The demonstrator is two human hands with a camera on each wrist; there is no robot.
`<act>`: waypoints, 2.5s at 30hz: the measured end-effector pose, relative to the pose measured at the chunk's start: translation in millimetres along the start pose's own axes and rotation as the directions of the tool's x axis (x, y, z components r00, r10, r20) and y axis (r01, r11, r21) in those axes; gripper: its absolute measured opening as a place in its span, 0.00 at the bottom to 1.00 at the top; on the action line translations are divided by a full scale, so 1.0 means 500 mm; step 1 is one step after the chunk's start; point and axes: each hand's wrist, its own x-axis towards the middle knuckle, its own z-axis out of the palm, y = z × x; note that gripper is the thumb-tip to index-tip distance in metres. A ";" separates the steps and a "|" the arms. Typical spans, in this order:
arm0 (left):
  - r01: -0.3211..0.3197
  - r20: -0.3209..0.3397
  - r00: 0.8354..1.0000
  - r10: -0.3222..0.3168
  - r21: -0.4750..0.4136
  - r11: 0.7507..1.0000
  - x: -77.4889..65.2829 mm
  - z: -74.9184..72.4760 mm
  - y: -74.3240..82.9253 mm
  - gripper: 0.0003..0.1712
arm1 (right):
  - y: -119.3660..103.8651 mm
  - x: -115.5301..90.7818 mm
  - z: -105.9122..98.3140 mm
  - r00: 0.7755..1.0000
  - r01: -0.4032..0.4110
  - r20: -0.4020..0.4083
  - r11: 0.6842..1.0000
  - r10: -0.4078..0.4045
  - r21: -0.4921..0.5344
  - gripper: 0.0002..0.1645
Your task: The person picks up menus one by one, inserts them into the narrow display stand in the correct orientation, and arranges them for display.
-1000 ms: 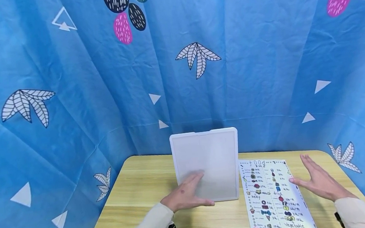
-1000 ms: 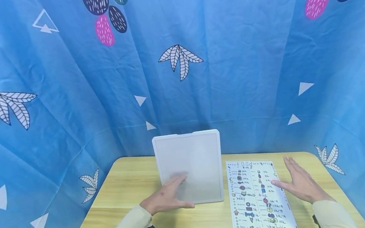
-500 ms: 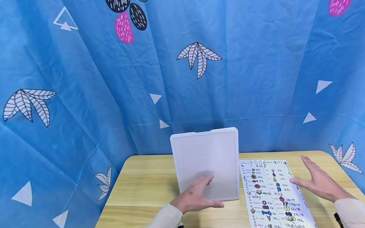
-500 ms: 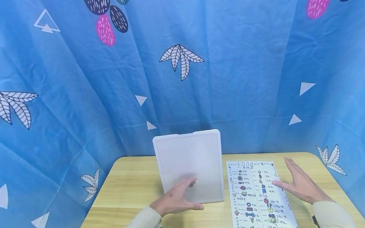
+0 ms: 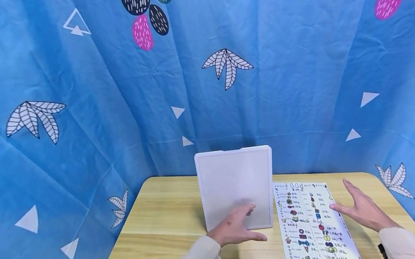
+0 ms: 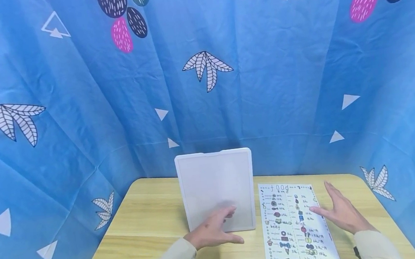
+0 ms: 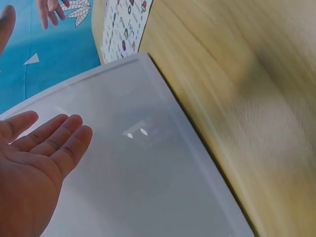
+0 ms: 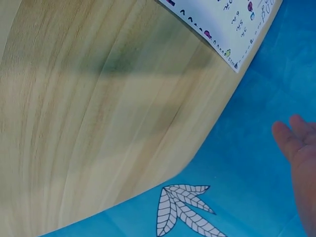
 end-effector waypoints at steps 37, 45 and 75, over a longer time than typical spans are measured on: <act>-0.071 -0.103 0.993 0.059 -0.116 0.991 0.064 0.156 -0.009 0.59 | 0.033 0.008 0.065 0.982 -0.165 0.094 0.986 0.163 0.021 0.71; -0.056 -0.087 0.996 0.037 -0.221 0.974 0.075 0.182 -0.011 0.59 | 0.042 0.005 0.077 0.960 -0.255 0.142 0.963 0.241 0.088 0.72; 0.041 -0.146 0.982 -0.118 -0.447 0.893 0.099 0.253 0.017 0.46 | 0.054 -0.012 0.100 0.957 -0.292 0.063 0.941 0.285 0.173 0.60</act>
